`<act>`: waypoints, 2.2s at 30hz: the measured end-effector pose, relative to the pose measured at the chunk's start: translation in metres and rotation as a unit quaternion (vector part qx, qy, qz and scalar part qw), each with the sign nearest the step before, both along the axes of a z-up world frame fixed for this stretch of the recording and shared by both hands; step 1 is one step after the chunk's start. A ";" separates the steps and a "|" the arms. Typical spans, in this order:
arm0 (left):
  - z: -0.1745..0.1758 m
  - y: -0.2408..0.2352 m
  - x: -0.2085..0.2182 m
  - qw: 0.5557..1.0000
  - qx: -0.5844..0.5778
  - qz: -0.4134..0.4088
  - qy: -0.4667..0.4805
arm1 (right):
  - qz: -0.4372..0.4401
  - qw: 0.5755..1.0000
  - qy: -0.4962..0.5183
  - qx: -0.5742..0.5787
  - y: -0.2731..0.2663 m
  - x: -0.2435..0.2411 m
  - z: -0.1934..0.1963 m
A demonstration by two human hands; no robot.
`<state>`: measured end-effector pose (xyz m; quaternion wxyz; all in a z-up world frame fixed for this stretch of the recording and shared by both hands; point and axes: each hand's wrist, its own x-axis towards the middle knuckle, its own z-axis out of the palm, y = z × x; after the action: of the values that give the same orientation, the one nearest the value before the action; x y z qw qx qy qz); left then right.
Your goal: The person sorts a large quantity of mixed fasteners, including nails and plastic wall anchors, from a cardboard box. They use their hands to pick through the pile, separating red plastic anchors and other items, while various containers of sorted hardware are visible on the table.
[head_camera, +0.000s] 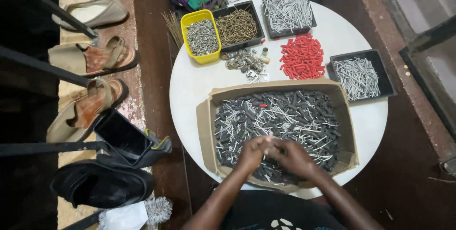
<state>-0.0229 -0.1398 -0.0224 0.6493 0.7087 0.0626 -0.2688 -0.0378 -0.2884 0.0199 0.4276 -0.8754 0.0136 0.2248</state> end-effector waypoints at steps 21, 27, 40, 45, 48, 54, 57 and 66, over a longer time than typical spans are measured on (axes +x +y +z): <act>-0.085 0.034 -0.007 0.895 -0.327 0.194 0.234 | -0.017 0.908 -0.244 -0.341 -0.069 0.038 -0.074; -0.047 0.003 -0.001 0.903 -0.341 0.161 0.205 | -0.120 0.957 -0.202 -0.167 -0.014 -0.001 -0.045; -0.064 0.039 0.009 0.917 -0.276 0.202 0.208 | -0.059 0.949 -0.126 -0.282 -0.049 0.059 -0.047; -0.053 0.063 -0.003 0.902 -0.309 0.206 0.221 | -0.011 0.943 -0.132 -0.307 -0.040 0.066 -0.065; -0.063 0.068 -0.010 0.897 -0.318 0.204 0.228 | 0.013 0.949 -0.132 -0.287 -0.058 0.074 -0.088; -0.066 0.061 -0.010 0.902 -0.301 0.196 0.241 | -0.034 0.956 -0.139 -0.257 -0.051 0.076 -0.102; -0.077 0.057 -0.008 0.906 -0.292 0.186 0.242 | -0.061 0.954 -0.110 -0.273 -0.038 0.080 -0.087; -0.031 0.064 -0.004 0.923 -0.226 0.173 0.260 | -0.116 0.971 -0.038 -0.206 -0.039 0.078 -0.074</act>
<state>-0.0265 -0.0753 -0.0538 0.7898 0.4262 0.2883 -0.3337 0.0403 -0.3276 -0.0546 0.2613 -0.9450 0.1451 0.1330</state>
